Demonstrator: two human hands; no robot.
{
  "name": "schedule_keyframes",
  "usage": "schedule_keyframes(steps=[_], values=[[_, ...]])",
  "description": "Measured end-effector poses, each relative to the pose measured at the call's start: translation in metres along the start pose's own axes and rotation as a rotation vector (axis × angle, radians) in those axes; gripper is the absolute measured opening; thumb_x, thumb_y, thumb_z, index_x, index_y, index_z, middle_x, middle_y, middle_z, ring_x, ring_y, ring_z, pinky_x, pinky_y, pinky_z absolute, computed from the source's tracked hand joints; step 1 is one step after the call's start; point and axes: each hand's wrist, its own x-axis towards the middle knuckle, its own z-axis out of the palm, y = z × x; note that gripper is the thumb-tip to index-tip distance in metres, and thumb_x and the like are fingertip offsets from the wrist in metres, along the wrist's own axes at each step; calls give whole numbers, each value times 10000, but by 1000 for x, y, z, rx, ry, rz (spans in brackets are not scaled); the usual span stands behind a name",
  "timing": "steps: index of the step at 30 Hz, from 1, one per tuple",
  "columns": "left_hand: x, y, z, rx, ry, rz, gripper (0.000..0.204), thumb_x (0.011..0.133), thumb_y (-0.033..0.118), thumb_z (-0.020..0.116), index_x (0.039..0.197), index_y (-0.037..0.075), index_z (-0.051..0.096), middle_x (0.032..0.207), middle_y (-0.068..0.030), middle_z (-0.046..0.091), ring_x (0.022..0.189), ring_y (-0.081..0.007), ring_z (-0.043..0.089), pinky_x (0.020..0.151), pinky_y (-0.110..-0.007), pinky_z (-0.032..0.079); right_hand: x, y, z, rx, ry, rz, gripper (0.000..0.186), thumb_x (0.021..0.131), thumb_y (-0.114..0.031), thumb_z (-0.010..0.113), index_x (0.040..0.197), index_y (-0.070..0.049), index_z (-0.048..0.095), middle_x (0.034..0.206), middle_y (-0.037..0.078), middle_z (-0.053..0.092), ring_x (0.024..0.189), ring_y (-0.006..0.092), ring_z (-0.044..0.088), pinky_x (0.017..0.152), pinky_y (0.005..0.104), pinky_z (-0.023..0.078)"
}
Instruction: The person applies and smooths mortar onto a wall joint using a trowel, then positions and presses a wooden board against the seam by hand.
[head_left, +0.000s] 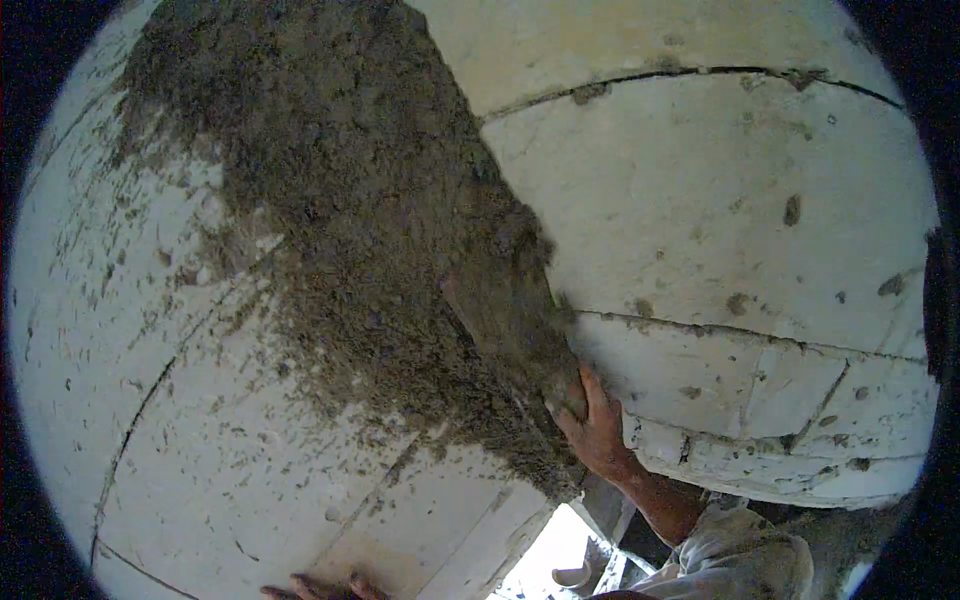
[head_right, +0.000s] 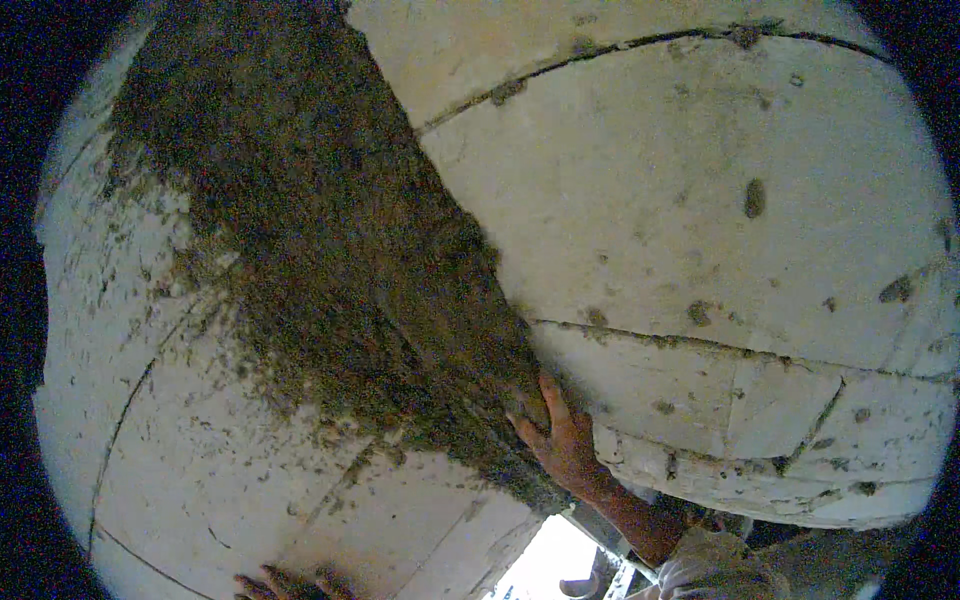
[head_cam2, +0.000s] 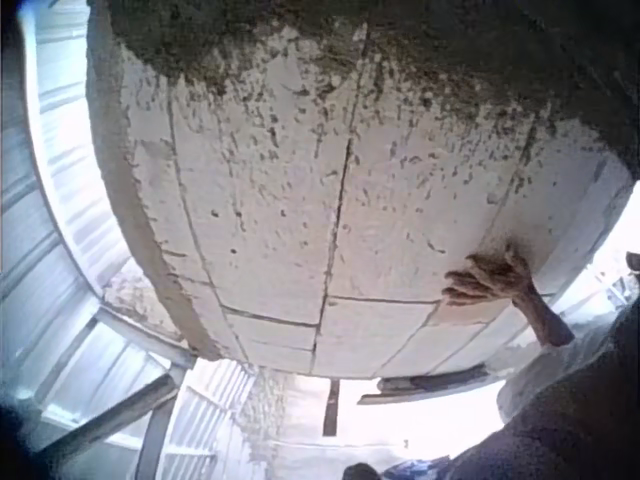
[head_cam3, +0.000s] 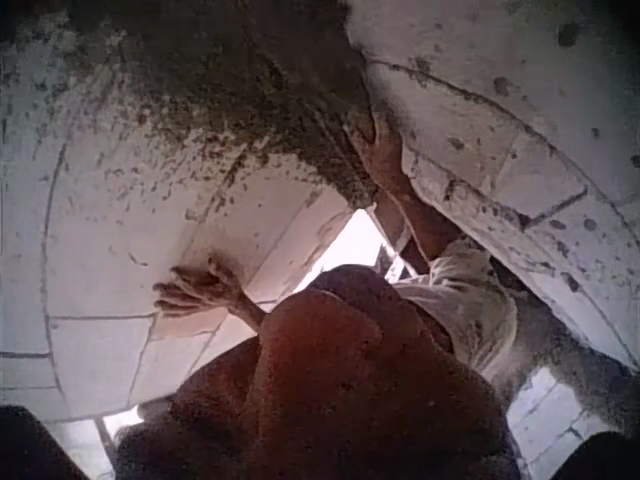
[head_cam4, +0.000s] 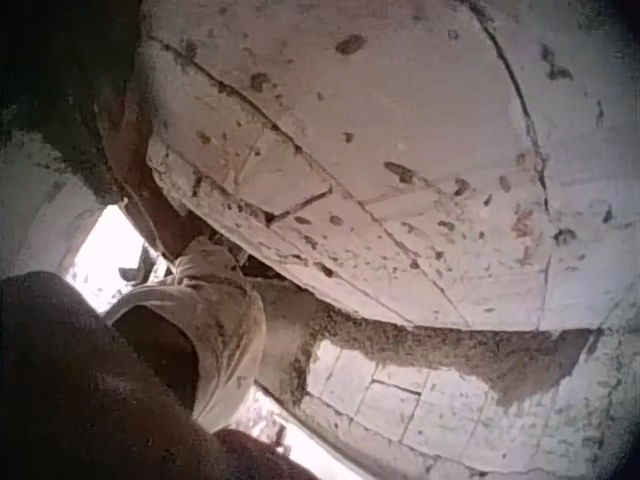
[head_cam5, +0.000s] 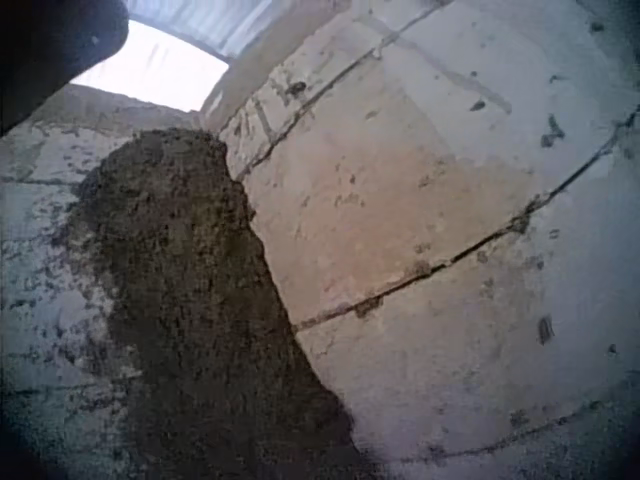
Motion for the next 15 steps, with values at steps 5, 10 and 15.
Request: schedule_keyframes(steps=[5, 10, 15], values=[[-8, -12, -3, -22, -45, -16, 705, 896, 654, 453, 1379, 143, 494, 1509, -210, 328, 1413, -458, 204, 1098, -658, 92, 63, -80, -7, 19, -58, 23, 647, 894, -253, 657, 1407, 6, 358, 1125, 220, 651, 984, 372, 658, 854, 415, 522], [-9, -17, -1, -22, -51, -26, 678, 888, 654, 469, 1365, 175, 523, 1504, -192, 350, 1418, -450, 197, 1102, -654, 79, 51, -71, 10, 13, 30, -39, 624, 898, -214, 651, 1390, 30, 356, 1102, 244, 646, 1001, 375, 648, 838, 411, 512], [-11, -12, -1, -80, -82, -76, 640, 879, 647, 503, 1333, 200, 564, 1505, -176, 358, 1422, -446, 188, 1106, -648, 26, -24, 13, 14, -128, 129, -265, 618, 892, -162, 647, 1385, 57, 345, 1006, 253, 662, 887, 397, 672, 756, 402, 526]])
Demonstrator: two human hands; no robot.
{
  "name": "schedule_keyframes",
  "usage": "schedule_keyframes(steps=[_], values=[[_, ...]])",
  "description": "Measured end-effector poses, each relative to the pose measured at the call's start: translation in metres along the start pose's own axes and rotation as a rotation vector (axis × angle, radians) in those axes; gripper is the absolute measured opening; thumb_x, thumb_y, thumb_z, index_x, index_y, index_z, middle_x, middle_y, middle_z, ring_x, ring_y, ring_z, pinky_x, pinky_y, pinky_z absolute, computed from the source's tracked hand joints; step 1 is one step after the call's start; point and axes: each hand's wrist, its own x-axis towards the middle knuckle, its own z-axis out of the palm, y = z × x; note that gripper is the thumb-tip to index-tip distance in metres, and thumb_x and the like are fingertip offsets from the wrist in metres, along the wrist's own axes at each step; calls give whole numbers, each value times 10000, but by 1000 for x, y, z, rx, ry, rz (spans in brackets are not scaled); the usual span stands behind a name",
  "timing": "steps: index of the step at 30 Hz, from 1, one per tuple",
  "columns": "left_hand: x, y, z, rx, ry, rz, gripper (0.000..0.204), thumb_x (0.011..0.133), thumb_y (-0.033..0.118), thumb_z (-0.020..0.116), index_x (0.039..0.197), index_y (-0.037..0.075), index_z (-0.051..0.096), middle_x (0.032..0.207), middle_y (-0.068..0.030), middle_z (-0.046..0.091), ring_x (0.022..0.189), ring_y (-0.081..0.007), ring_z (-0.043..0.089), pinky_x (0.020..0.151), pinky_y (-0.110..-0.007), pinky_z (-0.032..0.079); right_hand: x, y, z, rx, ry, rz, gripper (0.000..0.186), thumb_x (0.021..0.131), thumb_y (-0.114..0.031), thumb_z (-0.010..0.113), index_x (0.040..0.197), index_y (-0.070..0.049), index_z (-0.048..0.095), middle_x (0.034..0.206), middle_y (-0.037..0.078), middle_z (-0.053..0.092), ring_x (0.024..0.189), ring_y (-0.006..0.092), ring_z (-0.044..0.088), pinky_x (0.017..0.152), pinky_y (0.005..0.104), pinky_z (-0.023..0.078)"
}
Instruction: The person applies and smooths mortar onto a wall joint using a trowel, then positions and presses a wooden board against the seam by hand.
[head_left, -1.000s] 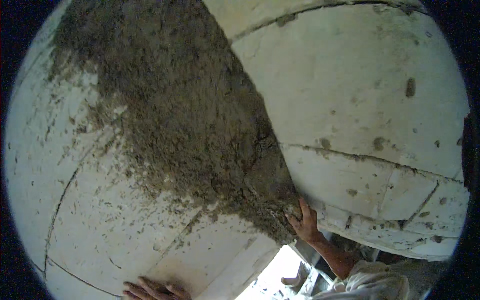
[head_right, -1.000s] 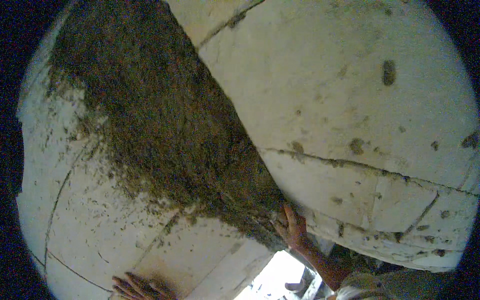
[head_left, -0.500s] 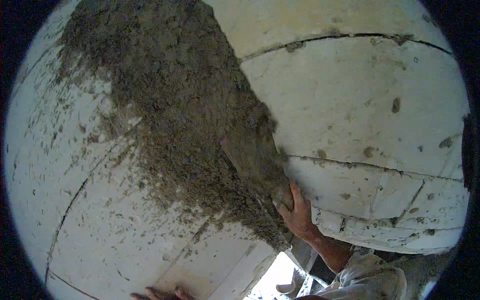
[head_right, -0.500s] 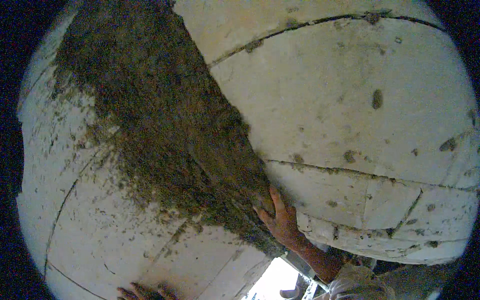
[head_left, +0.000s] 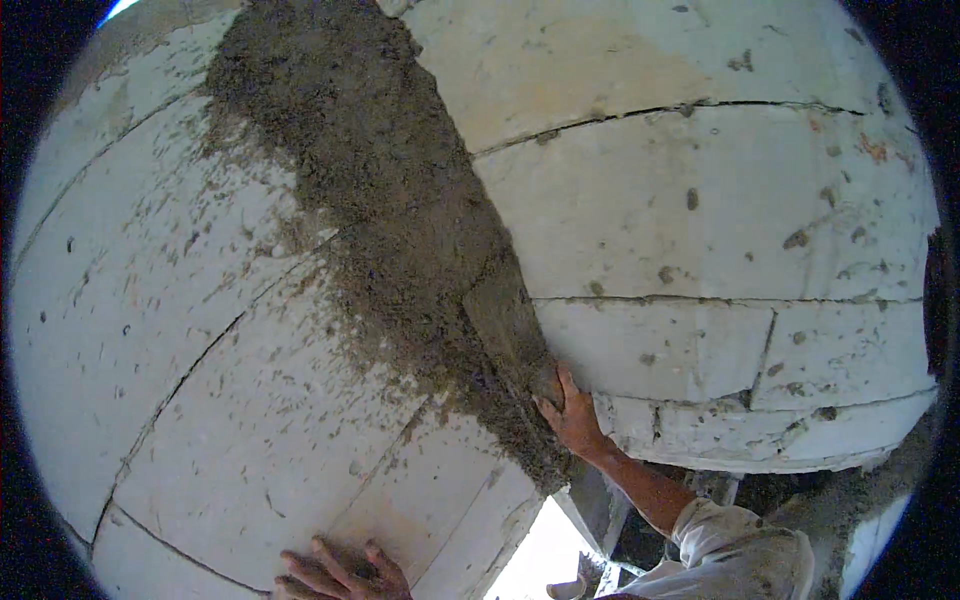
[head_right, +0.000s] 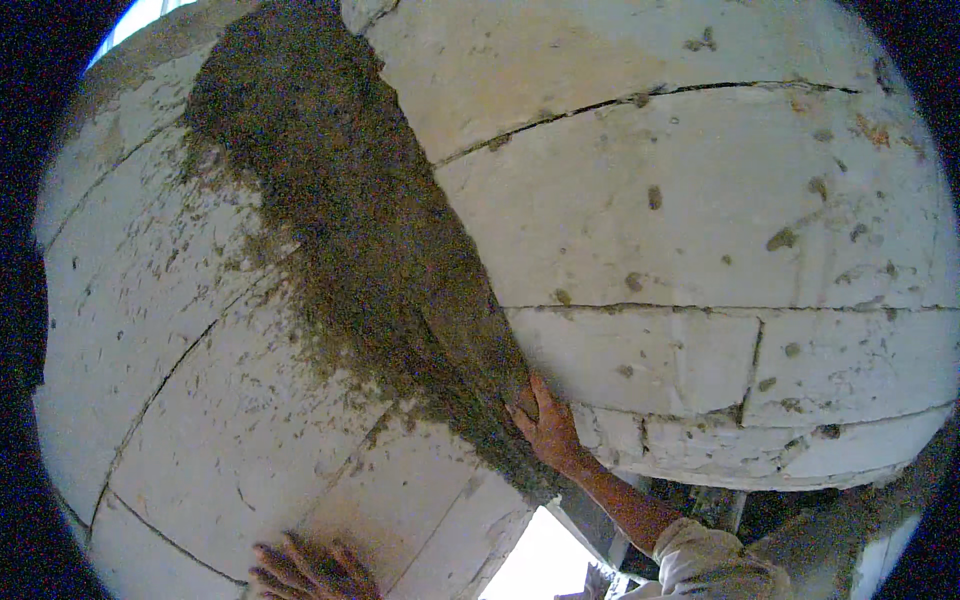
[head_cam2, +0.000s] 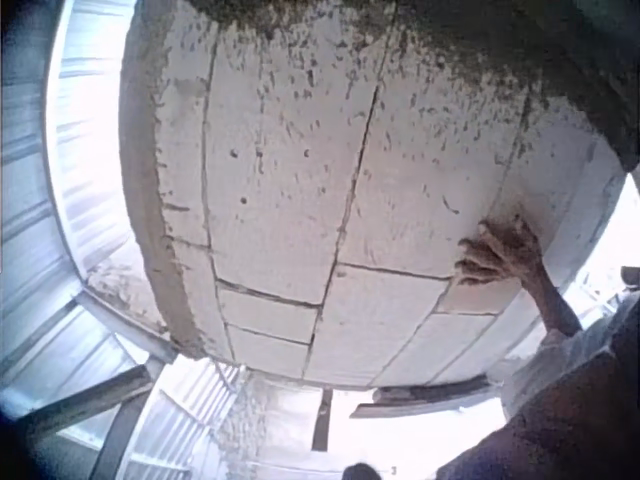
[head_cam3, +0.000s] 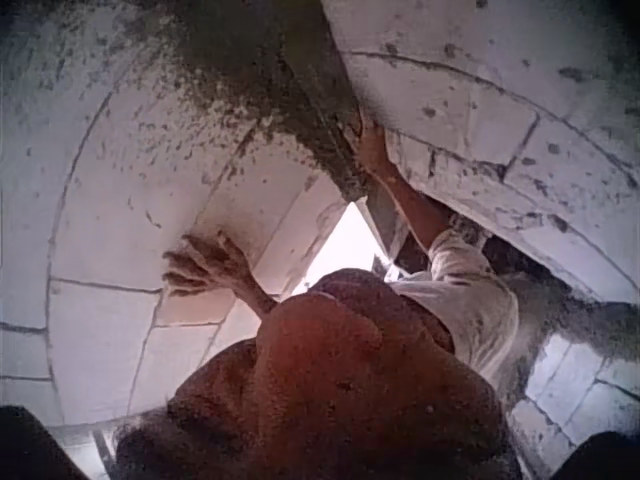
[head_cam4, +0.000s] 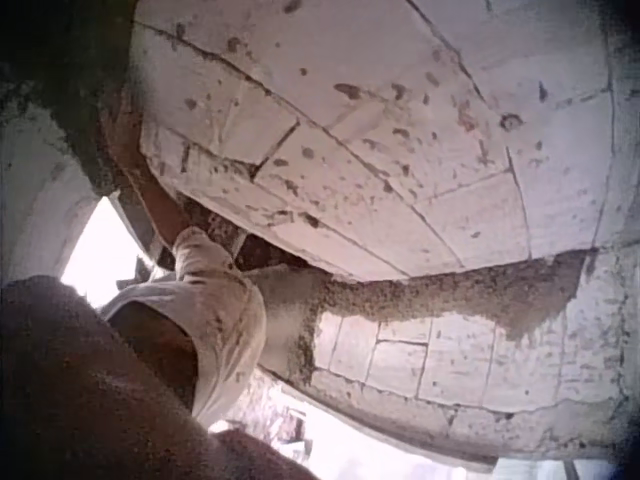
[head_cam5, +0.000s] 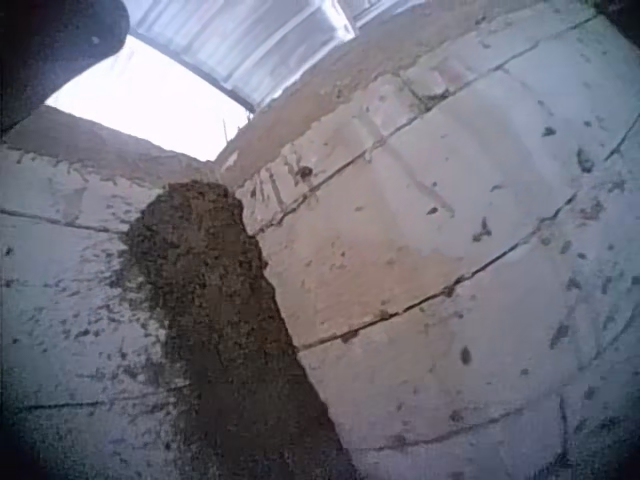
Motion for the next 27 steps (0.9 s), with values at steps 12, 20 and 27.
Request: schedule_keyframes(steps=[12, 20, 27], values=[[0, -3, -2, -51, 4, -17, 549, 884, 632, 507, 1244, 241, 643, 1491, -183, 376, 1429, -439, 184, 1112, -637, 8, 113, -67, -11, 26, -77, 161, 668, 892, -218, 652, 1410, 46, 324, 1142, 286, 614, 1020, 416, 620, 889, 439, 486], [3, -2, -1, -96, 9, -2, 511, 888, 626, 501, 1195, 256, 676, 1476, -174, 405, 1427, -437, 192, 1116, -633, 4, 38, -37, -6, 18, -201, 406, 659, 908, -243, 626, 1428, 11, 312, 1189, 262, 610, 1084, 428, 600, 934, 443, 481], [3, -4, -8, -117, -23, 11, 501, 889, 621, 506, 1194, 263, 677, 1468, -169, 417, 1424, -438, 201, 1116, -634, 5, 211, -131, -27, 53, 31, -14, 606, 933, -285, 588, 1395, 22, 344, 1249, 280, 566, 1144, 428, 562, 967, 443, 448]])
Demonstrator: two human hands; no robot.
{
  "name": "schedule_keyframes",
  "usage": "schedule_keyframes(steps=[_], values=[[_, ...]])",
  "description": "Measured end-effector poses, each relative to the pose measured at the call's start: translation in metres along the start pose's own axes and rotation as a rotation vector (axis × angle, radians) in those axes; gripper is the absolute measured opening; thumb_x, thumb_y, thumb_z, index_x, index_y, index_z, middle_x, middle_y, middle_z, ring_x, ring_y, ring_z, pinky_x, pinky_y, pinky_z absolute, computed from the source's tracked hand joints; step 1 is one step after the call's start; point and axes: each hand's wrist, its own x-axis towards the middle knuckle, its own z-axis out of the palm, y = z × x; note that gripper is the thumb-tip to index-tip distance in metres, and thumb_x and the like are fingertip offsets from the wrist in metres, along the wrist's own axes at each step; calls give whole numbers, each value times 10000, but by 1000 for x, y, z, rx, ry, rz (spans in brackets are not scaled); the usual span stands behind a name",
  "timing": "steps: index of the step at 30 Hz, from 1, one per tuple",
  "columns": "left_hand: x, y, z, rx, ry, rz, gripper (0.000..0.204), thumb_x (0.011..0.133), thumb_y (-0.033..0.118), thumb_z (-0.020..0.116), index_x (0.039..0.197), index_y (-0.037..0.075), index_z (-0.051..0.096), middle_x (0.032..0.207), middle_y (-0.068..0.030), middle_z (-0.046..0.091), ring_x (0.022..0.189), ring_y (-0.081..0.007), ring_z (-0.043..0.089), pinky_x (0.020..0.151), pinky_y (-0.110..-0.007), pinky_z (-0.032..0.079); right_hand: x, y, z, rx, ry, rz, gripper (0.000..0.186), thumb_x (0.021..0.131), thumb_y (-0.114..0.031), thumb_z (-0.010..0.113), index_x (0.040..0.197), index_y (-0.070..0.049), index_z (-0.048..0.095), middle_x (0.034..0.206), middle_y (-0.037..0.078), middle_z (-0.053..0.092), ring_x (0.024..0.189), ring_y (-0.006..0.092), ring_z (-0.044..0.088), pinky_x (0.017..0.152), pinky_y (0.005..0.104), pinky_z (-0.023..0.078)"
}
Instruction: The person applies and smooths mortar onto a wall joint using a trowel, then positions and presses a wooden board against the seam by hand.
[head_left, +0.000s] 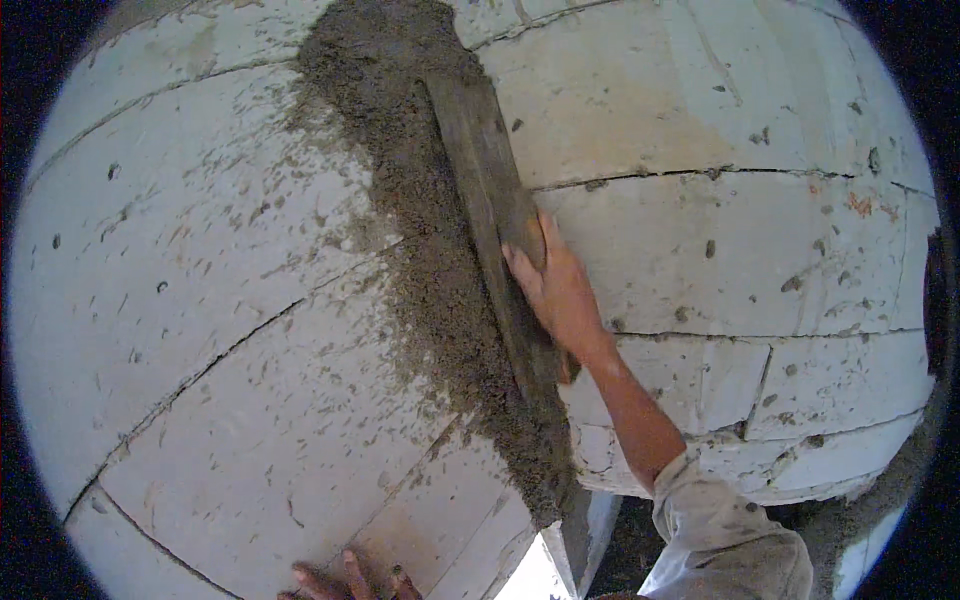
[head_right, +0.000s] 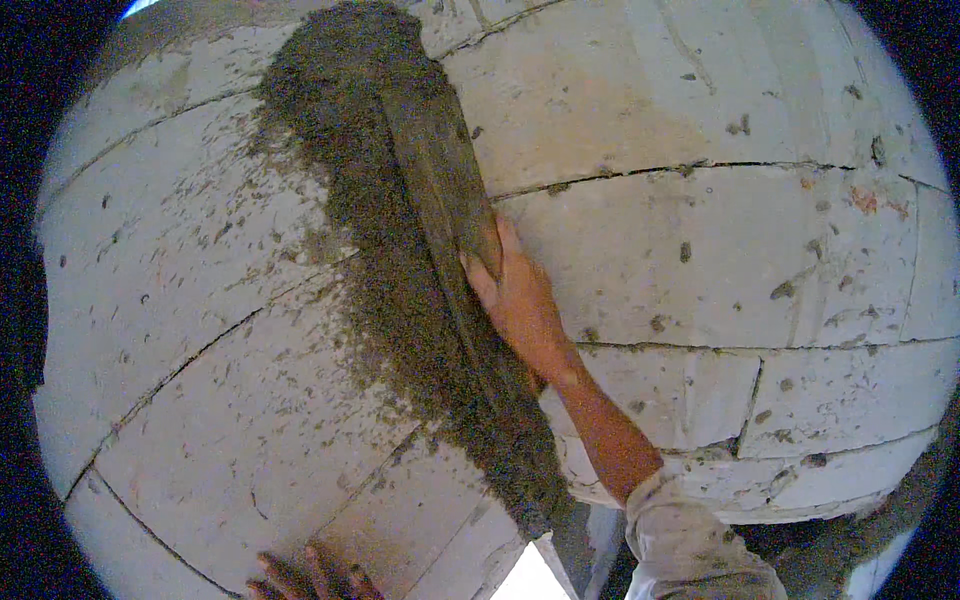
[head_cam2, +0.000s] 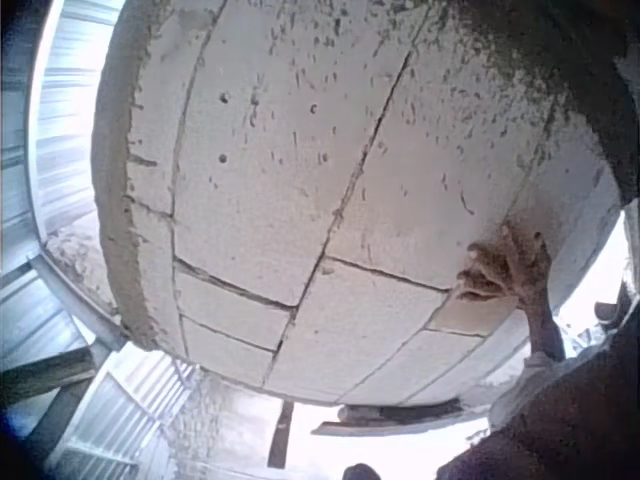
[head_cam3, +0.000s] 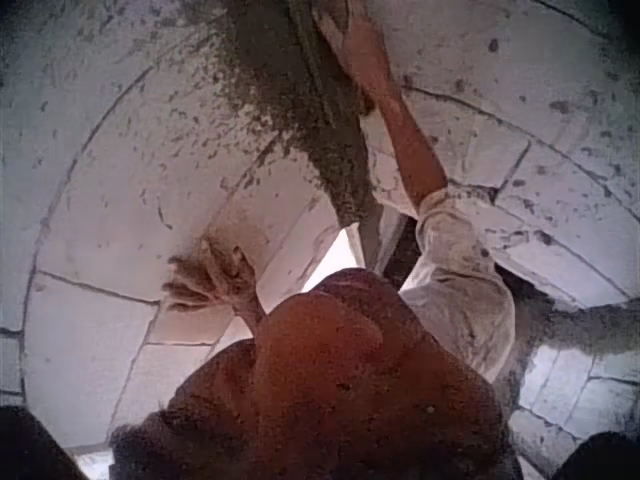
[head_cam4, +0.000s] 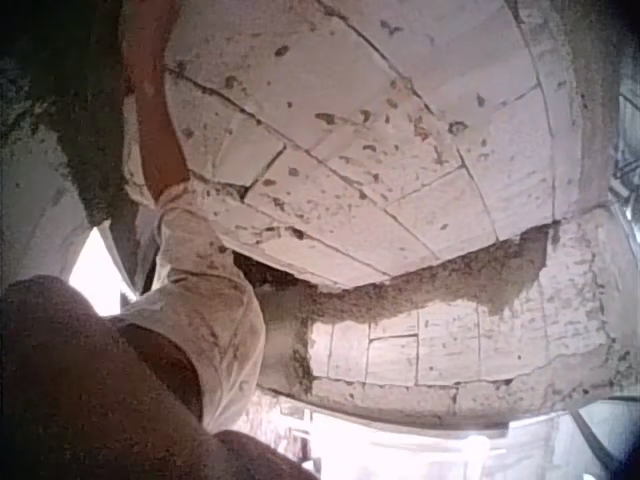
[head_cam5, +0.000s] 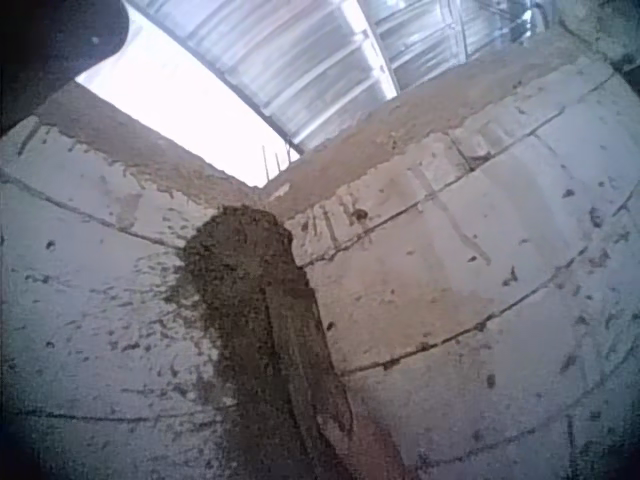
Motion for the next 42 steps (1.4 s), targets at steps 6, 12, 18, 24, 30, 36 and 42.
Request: schedule_keyframes(steps=[6, 12, 18, 24, 30, 36, 42], values=[[0, -1, -9, 5, -21, -21, 474, 887, 613, 516, 1195, 290, 675, 1458, -158, 435, 1414, -444, 222, 1111, -646, 9, 36, -20, -6, -23, -11, -34, 639, 934, -298, 595, 1400, 55, 336, 1281, 274, 553, 1190, 397, 548, 986, 419, 431], [-1, -3, 1, 6, 0, -17, 453, 884, 602, 529, 1194, 306, 675, 1469, -140, 428, 1409, -453, 224, 1103, -660, 6, -67, 39, 3, -54, -127, 99, 648, 925, -262, 601, 1418, 34, 303, 1128, 289, 622, 1024, 469, 610, 870, 473, 500], [-1, 4, 2, -30, 20, -32, 457, 886, 594, 530, 1209, 302, 671, 1475, -136, 420, 1412, -461, 210, 1101, -662, 3, 3, 11, -1, 31, -57, -80, 622, 924, -235, 599, 1412, 25, 313, 1119, 290, 623, 1027, 463, 608, 878, 476, 494], [0, -6, -8, -18, -16, -12, 457, 893, 587, 526, 1191, 278, 683, 1484, -169, 396, 1408, -464, 216, 1103, -657, 18, -14, -11, -3, 12, -143, 52, 584, 936, -226, 592, 1377, 65, 343, 1187, 307, 591, 1110, 426, 588, 934, 424, 458], [-3, -37, -29, -122, 49, -142, 541, 905, 615, 487, 1183, 193, 680, 1482, -199, 384, 1392, -452, 260, 1106, -648, 34, -28, 19, -6, -18, -115, -4, 660, 935, -304, 583, 1385, 102, 321, 1198, 305, 587, 1123, 426, 579, 946, 423, 461], [-5, -42, -22, 111, 98, -151, 562, 901, 638, 476, 1212, 208, 664, 1474, -198, 395, 1401, -428, 254, 1105, -651, 36, 84, -32, -4, 36, 41, -234, 546, 915, -322, 589, 1295, 38, 433, 1169, 289, 600, 1063, 475, 579, 914, 490, 470], [-3, -45, -22, 95, 97, -155, 567, 895, 646, 480, 1214, 214, 663, 1471, -198, 401, 1404, -425, 250, 1106, -649, 33, 121, -44, -9, -18, -51, -233, 601, 916, -363, 597, 1321, 48, 426, 1182, 285, 598, 1077, 417, 594, 936, 447, 451]])
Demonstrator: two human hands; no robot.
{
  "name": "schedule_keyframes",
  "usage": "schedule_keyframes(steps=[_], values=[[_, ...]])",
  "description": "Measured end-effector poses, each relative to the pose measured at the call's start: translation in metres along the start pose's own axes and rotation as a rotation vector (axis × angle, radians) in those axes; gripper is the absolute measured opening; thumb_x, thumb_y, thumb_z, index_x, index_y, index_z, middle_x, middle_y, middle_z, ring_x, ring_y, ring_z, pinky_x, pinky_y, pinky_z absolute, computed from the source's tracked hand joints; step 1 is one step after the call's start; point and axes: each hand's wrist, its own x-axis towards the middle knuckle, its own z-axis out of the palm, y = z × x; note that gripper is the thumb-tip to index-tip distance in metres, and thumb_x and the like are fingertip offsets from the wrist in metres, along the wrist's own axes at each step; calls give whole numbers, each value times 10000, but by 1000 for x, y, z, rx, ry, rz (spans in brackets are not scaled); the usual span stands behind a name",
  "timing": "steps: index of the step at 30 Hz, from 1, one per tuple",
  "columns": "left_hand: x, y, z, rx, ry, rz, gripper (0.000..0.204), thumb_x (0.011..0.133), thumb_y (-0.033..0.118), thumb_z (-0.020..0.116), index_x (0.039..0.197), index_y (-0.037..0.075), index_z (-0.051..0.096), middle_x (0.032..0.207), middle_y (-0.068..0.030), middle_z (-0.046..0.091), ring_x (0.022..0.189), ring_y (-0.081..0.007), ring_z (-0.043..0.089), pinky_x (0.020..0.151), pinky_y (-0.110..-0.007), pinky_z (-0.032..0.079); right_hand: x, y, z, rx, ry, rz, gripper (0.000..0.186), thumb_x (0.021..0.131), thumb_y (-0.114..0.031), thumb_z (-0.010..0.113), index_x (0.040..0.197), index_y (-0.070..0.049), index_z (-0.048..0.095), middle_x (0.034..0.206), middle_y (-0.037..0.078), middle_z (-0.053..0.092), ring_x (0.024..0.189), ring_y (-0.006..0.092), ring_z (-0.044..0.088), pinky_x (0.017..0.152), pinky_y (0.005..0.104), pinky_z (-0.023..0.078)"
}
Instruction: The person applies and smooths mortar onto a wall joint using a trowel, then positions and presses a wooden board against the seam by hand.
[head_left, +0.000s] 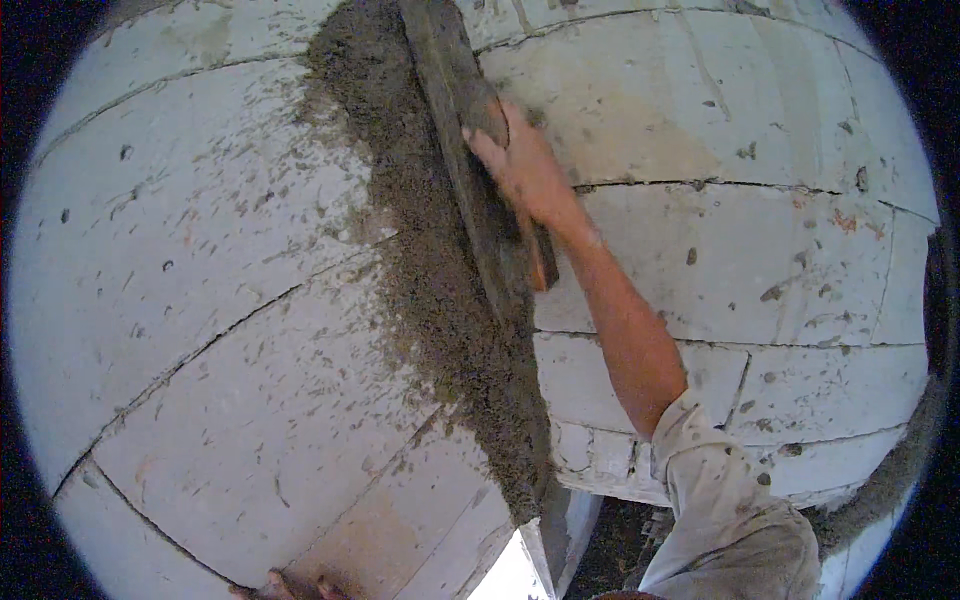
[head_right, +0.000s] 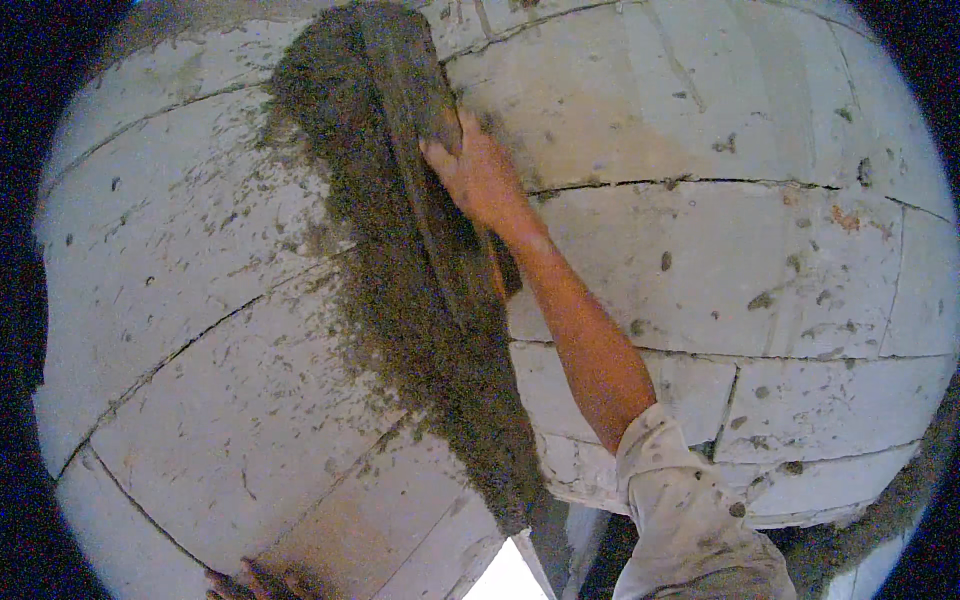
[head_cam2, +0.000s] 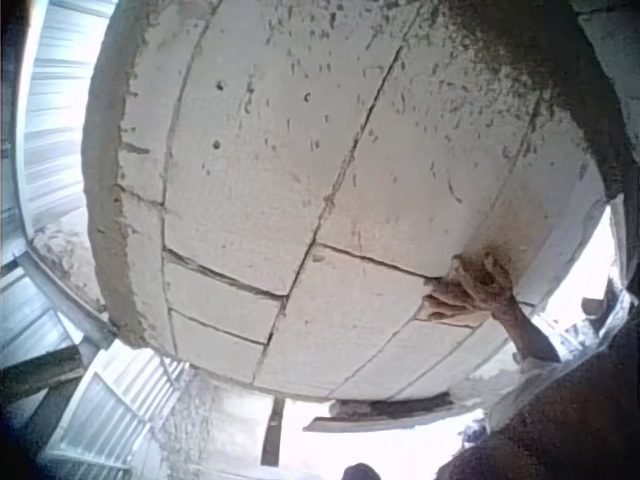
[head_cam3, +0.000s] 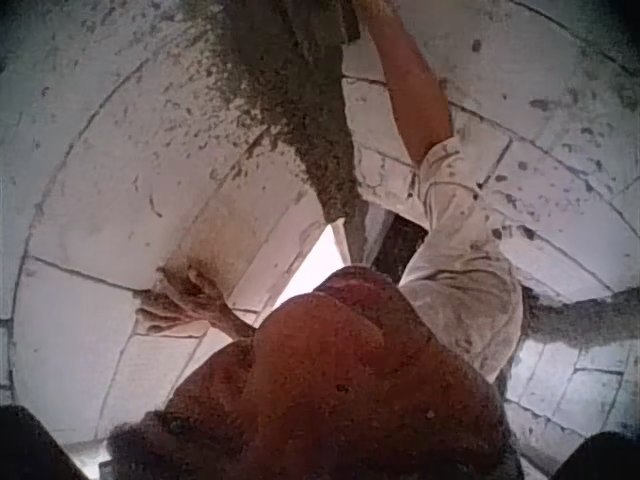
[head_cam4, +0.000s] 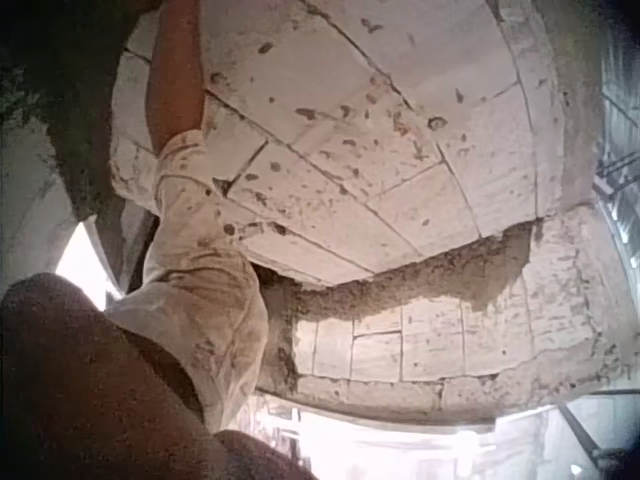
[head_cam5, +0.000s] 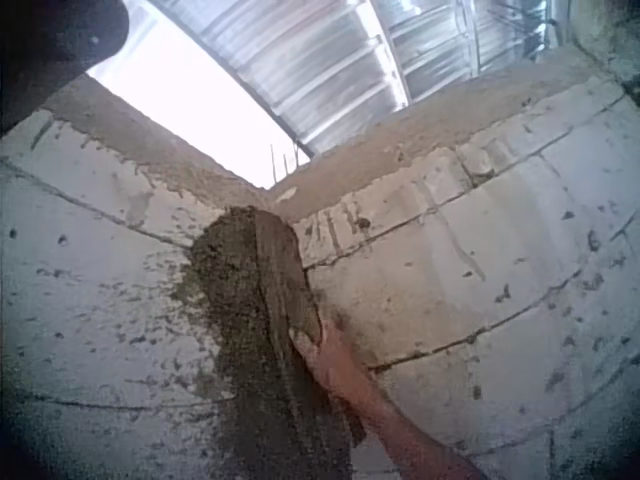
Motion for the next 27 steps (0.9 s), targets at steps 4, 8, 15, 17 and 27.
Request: schedule_keyframes(steps=[4, 8, 15, 17, 27], values=[[-3, -5, 1, 2, 4, -8, 571, 890, 650, 486, 1218, 216, 660, 1467, -198, 406, 1405, -421, 247, 1107, -648, 30, -87, 21, 20, 52, 31, 68, 602, 927, -341, 592, 1344, 50, 405, 1203, 283, 586, 1133, 410, 566, 977, 425, 431], [-1, 1, -2, -6, -41, -6, 571, 887, 641, 498, 1216, 204, 663, 1475, -194, 394, 1408, -418, 242, 1107, -646, 25, -113, 27, 11, 25, -16, 202, 595, 933, -340, 586, 1347, 47, 405, 1218, 276, 580, 1168, 401, 547, 987, 427, 422], [-4, 1, -1, -17, -19, 7, 576, 888, 641, 496, 1224, 202, 658, 1477, -198, 390, 1408, -418, 241, 1107, -647, 25, -8, 4, -4, -74, 20, -42, 581, 918, -384, 581, 1303, 29, 443, 1209, 285, 582, 1123, 434, 566, 960, 461, 443], [-3, -1, 2, -27, -18, 9, 578, 888, 641, 495, 1227, 201, 656, 1478, -199, 388, 1408, -418, 241, 1107, -647, 25, -17, 4, -4, -61, 17, -49, 597, 914, -390, 587, 1315, 25, 439, 1214, 284, 580, 1134, 433, 560, 967, 461, 439], [-7, -6, -1, -30, -29, 11, 585, 889, 642, 492, 1238, 199, 648, 1480, -204, 381, 1408, -419, 241, 1106, -648, 25, -58, 28, 1, -118, -8, 59, 663, 919, -392, 586, 1351, 75, 398, 1179, 272, 602, 1104, 399, 579, 961, 424, 437]])
